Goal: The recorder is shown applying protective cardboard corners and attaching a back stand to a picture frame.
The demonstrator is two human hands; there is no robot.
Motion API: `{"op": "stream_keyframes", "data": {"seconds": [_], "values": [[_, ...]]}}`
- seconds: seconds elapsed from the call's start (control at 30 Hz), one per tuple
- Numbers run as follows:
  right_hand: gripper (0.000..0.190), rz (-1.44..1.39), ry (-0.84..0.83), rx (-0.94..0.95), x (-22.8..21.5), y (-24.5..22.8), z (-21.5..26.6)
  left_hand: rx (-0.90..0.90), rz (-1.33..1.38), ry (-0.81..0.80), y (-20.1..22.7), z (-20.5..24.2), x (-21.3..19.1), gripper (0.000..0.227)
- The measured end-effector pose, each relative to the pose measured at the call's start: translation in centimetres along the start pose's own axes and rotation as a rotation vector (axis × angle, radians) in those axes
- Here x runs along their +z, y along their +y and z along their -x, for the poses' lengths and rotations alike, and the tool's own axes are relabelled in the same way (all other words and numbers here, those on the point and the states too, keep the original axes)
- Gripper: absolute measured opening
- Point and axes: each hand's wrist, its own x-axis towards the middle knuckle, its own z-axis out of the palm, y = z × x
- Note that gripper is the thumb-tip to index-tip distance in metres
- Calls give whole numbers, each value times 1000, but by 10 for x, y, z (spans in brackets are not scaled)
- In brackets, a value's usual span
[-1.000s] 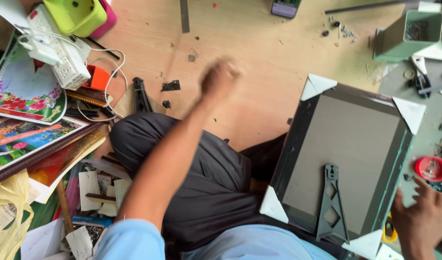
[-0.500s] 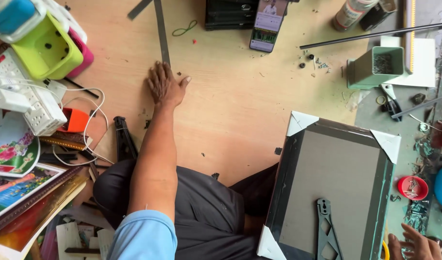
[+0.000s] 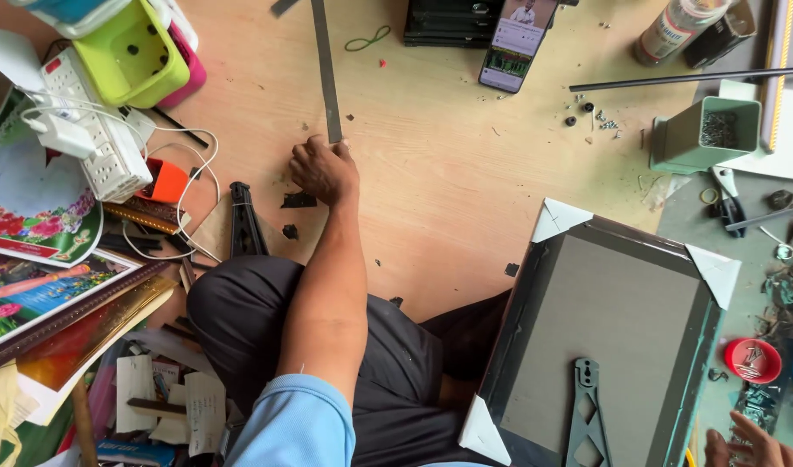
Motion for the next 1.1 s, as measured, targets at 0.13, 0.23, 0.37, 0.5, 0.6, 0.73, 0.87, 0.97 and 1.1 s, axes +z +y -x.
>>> {"op": "stream_keyframes", "data": {"seconds": [0.13, 0.23, 0.37, 0.5, 0.6, 0.73, 0.87, 0.97, 1.1], "values": [[42, -12, -11, 28, 16, 22, 19, -175, 7, -134, 15, -15, -20, 19], [42, -31, -19, 17, 18, 17, 29, -243, 1, -196, 18, -21, -23, 16], [42, -34, -22, 1, 10, 16, 35, -229, 53, -171, 23, -19, -26, 24], [42, 3, -48, 43, -6, 12, 32, -153, 19, -166, 23, -28, -21, 34], [42, 55, -90, 66, -7, 25, 29, -159, 1, -221, 26, -39, -23, 28], [42, 101, -143, 42, -13, 8, 22, -262, 13, -323, 24, -48, -24, 20], [39, 43, -160, 89, -18, -24, 18, -298, 9, -295, 19, -49, -14, 16], [40, 51, -193, 37, -9, -21, 17, -292, -2, -290, 18, -45, -18, 18], [38, 3, -180, 12, 15, 11, 24, -251, -43, -278, 13, -40, -19, 33]]}}
